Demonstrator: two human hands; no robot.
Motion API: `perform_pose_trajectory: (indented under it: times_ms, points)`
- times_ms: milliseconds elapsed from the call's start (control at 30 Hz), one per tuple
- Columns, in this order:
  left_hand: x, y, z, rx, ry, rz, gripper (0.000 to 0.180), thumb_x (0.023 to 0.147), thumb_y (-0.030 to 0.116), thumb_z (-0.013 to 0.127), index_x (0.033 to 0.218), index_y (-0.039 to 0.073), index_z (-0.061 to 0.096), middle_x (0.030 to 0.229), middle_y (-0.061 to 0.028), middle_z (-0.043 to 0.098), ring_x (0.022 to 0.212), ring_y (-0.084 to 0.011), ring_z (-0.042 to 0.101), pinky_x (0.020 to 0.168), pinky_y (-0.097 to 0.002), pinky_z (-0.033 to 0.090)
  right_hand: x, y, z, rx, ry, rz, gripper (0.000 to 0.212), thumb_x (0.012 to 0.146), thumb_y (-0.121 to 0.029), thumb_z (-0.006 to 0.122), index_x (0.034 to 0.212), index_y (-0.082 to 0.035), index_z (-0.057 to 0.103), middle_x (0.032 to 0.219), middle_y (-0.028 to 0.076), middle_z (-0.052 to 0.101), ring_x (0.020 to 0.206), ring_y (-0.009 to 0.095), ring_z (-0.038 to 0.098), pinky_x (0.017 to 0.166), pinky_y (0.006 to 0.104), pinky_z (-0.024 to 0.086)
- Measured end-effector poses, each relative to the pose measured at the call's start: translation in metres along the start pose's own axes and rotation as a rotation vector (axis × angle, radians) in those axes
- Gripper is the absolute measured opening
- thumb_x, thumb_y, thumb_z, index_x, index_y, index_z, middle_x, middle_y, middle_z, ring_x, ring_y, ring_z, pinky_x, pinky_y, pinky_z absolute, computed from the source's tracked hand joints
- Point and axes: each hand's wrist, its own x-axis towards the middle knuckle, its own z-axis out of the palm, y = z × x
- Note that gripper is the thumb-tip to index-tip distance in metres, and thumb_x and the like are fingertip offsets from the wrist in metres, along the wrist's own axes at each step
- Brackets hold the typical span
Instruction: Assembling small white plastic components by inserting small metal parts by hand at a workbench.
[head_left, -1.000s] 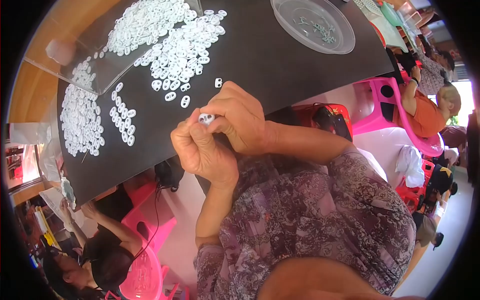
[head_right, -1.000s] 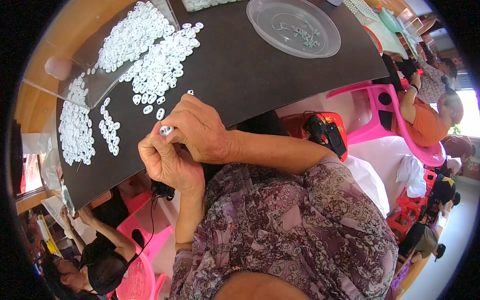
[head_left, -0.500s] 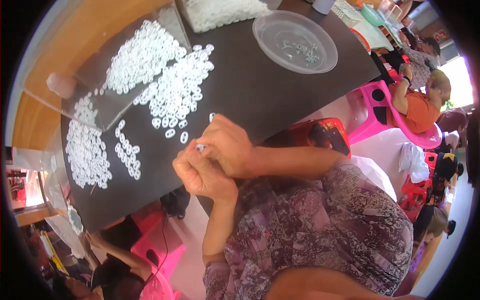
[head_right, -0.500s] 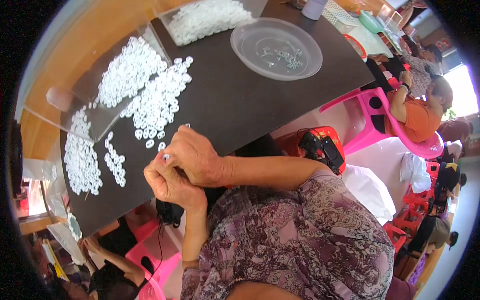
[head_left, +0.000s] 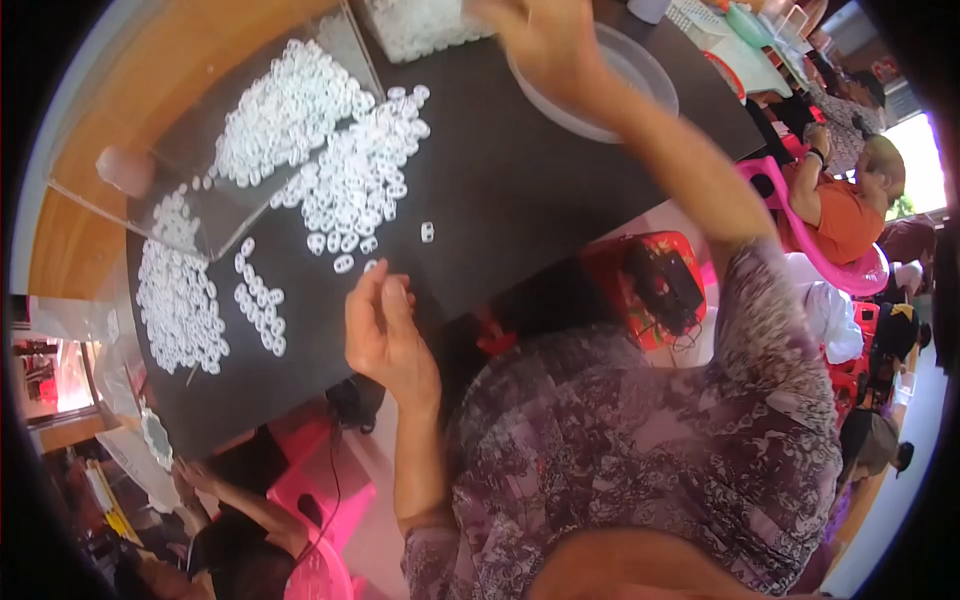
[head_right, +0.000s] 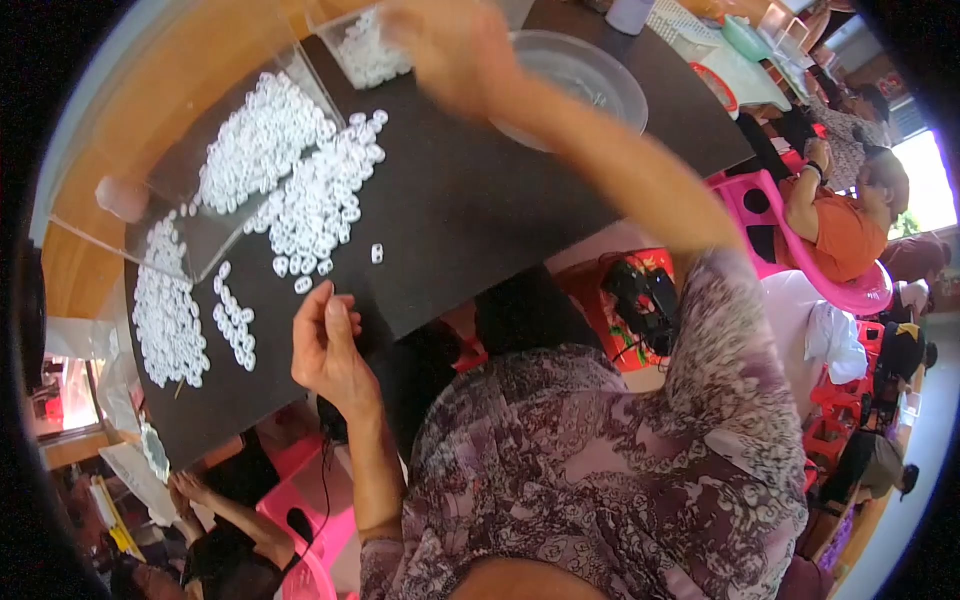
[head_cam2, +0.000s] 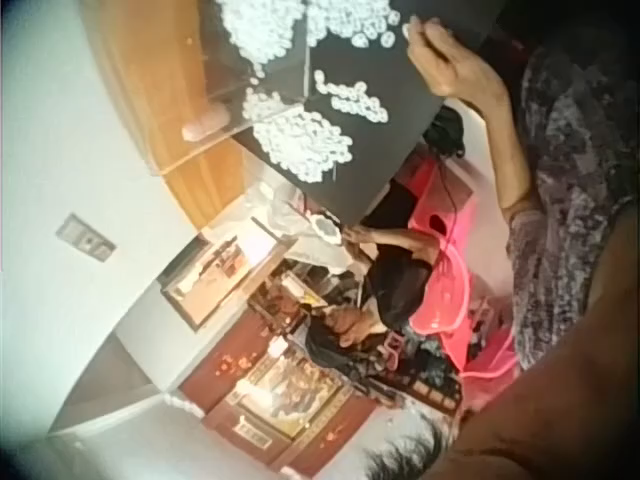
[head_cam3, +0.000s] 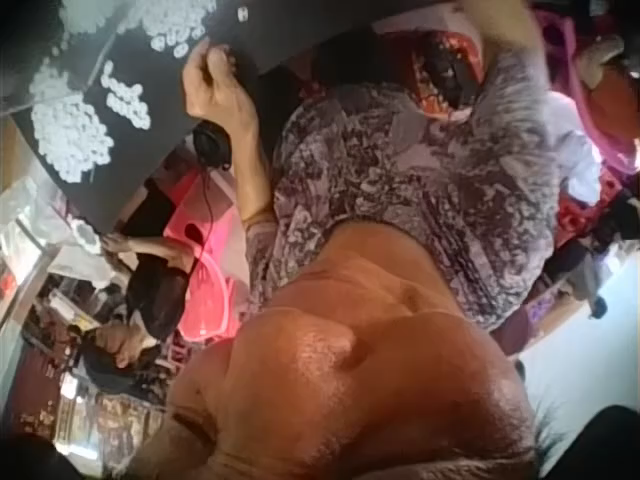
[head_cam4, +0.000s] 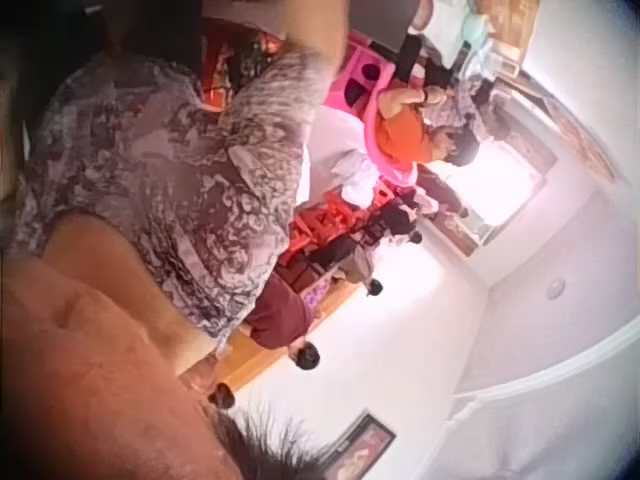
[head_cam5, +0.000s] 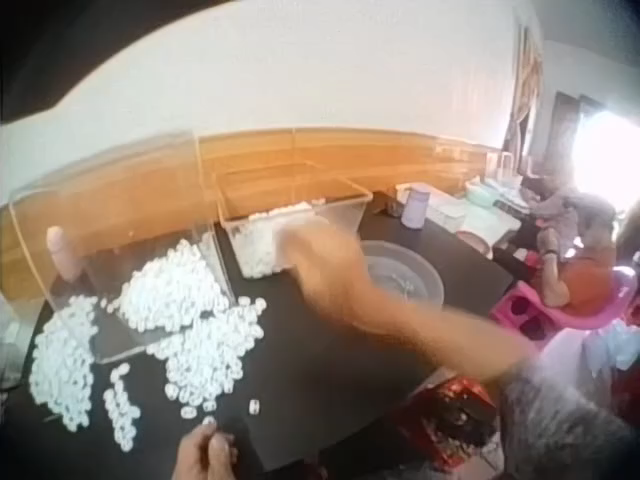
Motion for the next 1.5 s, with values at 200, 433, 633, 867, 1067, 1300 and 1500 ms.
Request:
perform_pose_trajectory:
  times_ms: [200, 433, 633, 867, 1067, 1300, 1500]
  points:
    - [0.023, -0.010, -0.001, 0.547, -0.078, 0.428, 0.019, 0.076, -0.005, 0.061, 0.092, 0.004, 0.064, 0.078, -0.0094, 0.059, 0.070, -0.0265, 0.057, 0.063, -0.0319, 0.046, 0.042, 0.087, 0.070, -0.139, -0.063, 0.146, 0.011, 0.076, -0.012, 0.057, 0.082, -0.003, 0.061, 0.082, 0.017, 0.060, 0.082, 0.035, 0.056, 0.073, 0.0440, 0.044]
    - [0.036, -0.004, 0.036, 0.903, -0.375, 0.812, 0.014, 0.059, -0.002, 0.057, 0.072, 0.002, 0.053, 0.076, -0.0097, 0.048, 0.072, -0.0263, 0.046, 0.062, -0.0351, 0.041, -0.013, 0.019, 0.022, -0.061, -0.419, 0.041, 0.022, 0.073, -0.012, 0.062, 0.094, -0.003, 0.063, 0.090, 0.018, 0.060, 0.090, 0.032, 0.055, 0.078, 0.0430, 0.043]
    - [0.043, 0.002, 0.039, 0.817, -0.480, 0.673, 0.023, 0.060, -0.007, 0.052, 0.081, 0.002, 0.055, 0.076, -0.0146, 0.046, 0.075, -0.0321, 0.046, 0.065, -0.0398, 0.041, -0.046, -0.010, -0.012, 0.141, -0.290, 0.127, 0.009, 0.076, -0.009, 0.064, 0.084, -0.006, 0.065, 0.081, 0.008, 0.062, 0.079, 0.028, 0.058, 0.068, 0.0365, 0.046]
    - [0.033, 0.006, 0.036, 0.870, -0.429, 0.704, 0.010, 0.074, -0.001, 0.062, 0.082, 0.002, 0.060, 0.076, -0.0101, 0.053, 0.072, -0.0279, 0.051, 0.062, -0.0369, 0.042, -0.083, 0.074, -0.058, -0.024, -0.482, 0.443, 0.010, 0.074, -0.009, 0.064, 0.082, -0.004, 0.065, 0.077, 0.010, 0.063, 0.075, 0.027, 0.059, 0.066, 0.0346, 0.046]
    - [0.021, 0.010, 0.039, 0.452, -0.416, 0.415, 0.005, 0.081, 0.002, 0.064, 0.082, -0.001, 0.060, 0.068, -0.0047, 0.050, 0.062, -0.0139, 0.046, 0.057, -0.0252, 0.039, -0.112, 0.100, -0.056, 0.061, -0.752, 0.509, 0.010, 0.066, -0.013, 0.061, 0.074, -0.010, 0.066, 0.071, 0.009, 0.065, 0.070, 0.029, 0.061, 0.061, 0.0404, 0.046]
    - [0.008, 0.017, 0.040, 0.343, -0.405, 0.263, 0.010, 0.083, 0.007, 0.064, 0.083, -0.002, 0.062, 0.067, 0.0007, 0.049, 0.061, -0.0075, 0.041, 0.056, -0.0220, 0.035, -0.119, 0.103, -0.037, -0.026, -0.734, 0.324, 0.005, 0.067, -0.008, 0.057, 0.064, -0.005, 0.060, 0.068, 0.015, 0.060, 0.071, 0.037, 0.057, 0.060, 0.0459, 0.044]
    - [0.006, 0.014, 0.038, 0.201, -0.392, 0.064, 0.009, 0.083, 0.006, 0.064, 0.083, -0.003, 0.062, 0.073, -0.0033, 0.058, 0.064, -0.0106, 0.050, 0.057, -0.0231, 0.041, -0.119, 0.104, -0.034, -0.150, -1.009, 0.256, 0.005, 0.073, -0.008, 0.055, 0.069, -0.005, 0.054, 0.075, 0.012, 0.058, 0.078, 0.034, 0.055, 0.068, 0.0454, 0.043]
